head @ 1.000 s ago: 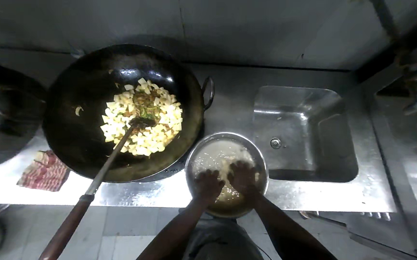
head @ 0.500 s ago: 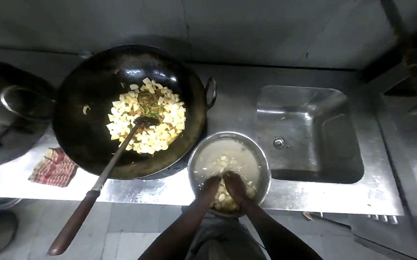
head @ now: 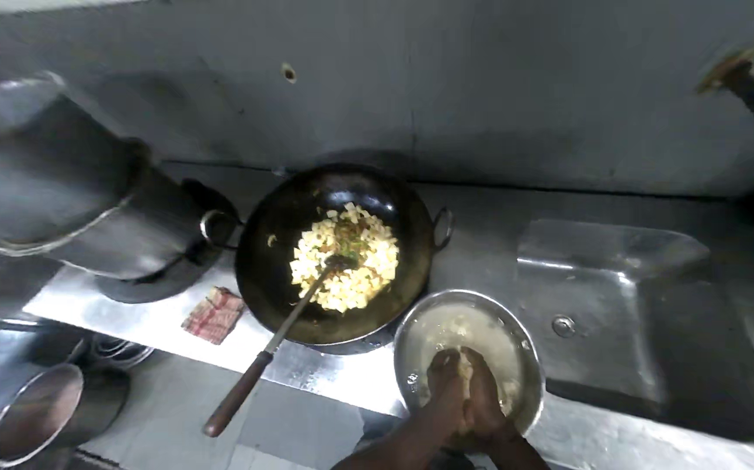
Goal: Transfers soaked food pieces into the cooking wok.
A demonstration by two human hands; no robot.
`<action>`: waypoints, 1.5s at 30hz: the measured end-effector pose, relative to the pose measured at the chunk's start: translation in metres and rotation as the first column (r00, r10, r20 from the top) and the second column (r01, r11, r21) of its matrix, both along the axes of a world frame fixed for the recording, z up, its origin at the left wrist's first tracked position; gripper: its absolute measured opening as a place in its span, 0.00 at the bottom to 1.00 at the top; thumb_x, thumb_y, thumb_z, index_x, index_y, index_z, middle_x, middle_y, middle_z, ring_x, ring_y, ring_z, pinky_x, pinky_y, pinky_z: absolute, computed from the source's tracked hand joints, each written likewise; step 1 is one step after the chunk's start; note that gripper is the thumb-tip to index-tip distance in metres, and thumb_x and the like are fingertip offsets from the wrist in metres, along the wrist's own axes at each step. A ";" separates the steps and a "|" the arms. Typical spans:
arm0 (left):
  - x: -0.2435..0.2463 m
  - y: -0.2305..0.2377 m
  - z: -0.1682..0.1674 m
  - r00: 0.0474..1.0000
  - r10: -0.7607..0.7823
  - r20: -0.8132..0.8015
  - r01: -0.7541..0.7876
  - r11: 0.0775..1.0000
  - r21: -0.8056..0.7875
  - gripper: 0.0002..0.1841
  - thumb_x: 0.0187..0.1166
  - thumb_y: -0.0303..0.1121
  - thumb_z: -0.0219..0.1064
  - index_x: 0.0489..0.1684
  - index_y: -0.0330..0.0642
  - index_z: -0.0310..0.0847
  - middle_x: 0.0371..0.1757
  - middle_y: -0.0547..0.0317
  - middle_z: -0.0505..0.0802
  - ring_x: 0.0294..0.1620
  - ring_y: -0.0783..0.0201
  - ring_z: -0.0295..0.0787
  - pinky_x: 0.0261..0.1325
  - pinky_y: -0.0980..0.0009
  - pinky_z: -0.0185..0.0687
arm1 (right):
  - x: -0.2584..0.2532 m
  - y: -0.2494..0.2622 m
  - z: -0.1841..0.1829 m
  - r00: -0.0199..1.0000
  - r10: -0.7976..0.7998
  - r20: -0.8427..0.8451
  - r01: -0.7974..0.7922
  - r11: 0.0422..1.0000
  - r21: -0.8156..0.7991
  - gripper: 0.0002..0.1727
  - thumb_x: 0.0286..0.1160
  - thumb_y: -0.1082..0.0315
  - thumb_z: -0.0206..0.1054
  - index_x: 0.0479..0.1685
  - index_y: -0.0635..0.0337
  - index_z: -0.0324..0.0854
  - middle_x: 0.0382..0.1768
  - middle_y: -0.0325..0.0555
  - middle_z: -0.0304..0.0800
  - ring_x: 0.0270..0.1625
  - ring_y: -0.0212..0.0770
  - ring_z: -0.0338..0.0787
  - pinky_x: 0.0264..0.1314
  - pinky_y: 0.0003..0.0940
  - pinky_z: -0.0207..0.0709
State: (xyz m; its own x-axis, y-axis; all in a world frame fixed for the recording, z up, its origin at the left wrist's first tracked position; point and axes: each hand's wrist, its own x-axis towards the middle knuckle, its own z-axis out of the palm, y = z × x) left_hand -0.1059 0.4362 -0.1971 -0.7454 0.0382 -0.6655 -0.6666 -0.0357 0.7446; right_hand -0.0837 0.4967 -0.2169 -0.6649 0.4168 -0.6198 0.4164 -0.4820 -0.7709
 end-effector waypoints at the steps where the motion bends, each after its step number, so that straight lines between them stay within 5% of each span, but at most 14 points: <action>1: -0.001 0.002 0.006 1.000 0.015 -0.014 -0.015 1.000 0.014 0.17 0.89 0.38 0.61 0.66 0.36 0.82 0.61 0.40 0.89 0.60 0.51 0.86 0.64 0.51 0.83 | -0.001 0.000 0.009 0.999 -0.026 -0.043 0.026 1.000 -0.012 0.19 0.91 0.59 0.53 0.67 0.61 0.80 0.60 0.53 0.87 0.62 0.44 0.87 0.62 0.46 0.84; 10: -0.005 0.008 0.082 0.974 0.062 -0.217 -0.045 0.996 0.082 0.14 0.87 0.34 0.62 0.62 0.38 0.84 0.65 0.44 0.87 0.64 0.55 0.84 0.66 0.54 0.81 | -0.011 0.001 0.077 0.962 -0.112 -0.249 0.118 0.993 0.010 0.19 0.90 0.62 0.52 0.70 0.62 0.77 0.67 0.50 0.82 0.68 0.40 0.82 0.71 0.42 0.77; 16: -0.005 0.011 0.102 0.947 0.082 -0.311 -0.051 0.993 0.107 0.14 0.87 0.34 0.63 0.63 0.39 0.84 0.67 0.44 0.85 0.65 0.56 0.83 0.67 0.56 0.81 | -0.015 0.002 0.100 0.931 -0.135 -0.339 0.143 0.990 -0.001 0.18 0.91 0.63 0.50 0.68 0.62 0.78 0.64 0.49 0.83 0.66 0.38 0.83 0.69 0.40 0.78; 45: -0.025 -0.017 0.110 0.961 0.036 -0.273 -0.004 0.993 0.116 0.15 0.87 0.37 0.63 0.65 0.39 0.84 0.71 0.44 0.84 0.71 0.54 0.80 0.73 0.53 0.77 | -0.034 -0.024 0.104 0.927 -0.173 -0.332 0.172 0.985 -0.032 0.17 0.90 0.63 0.51 0.68 0.60 0.76 0.60 0.49 0.85 0.60 0.39 0.86 0.61 0.40 0.83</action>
State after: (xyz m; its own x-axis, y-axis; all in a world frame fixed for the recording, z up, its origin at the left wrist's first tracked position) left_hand -0.1310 0.4188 -0.0874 -0.8999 0.0845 -0.4279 -0.4359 -0.1412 0.8888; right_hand -0.1174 0.4725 -0.1127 -0.7512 0.5421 -0.3766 0.0467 -0.5255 -0.8495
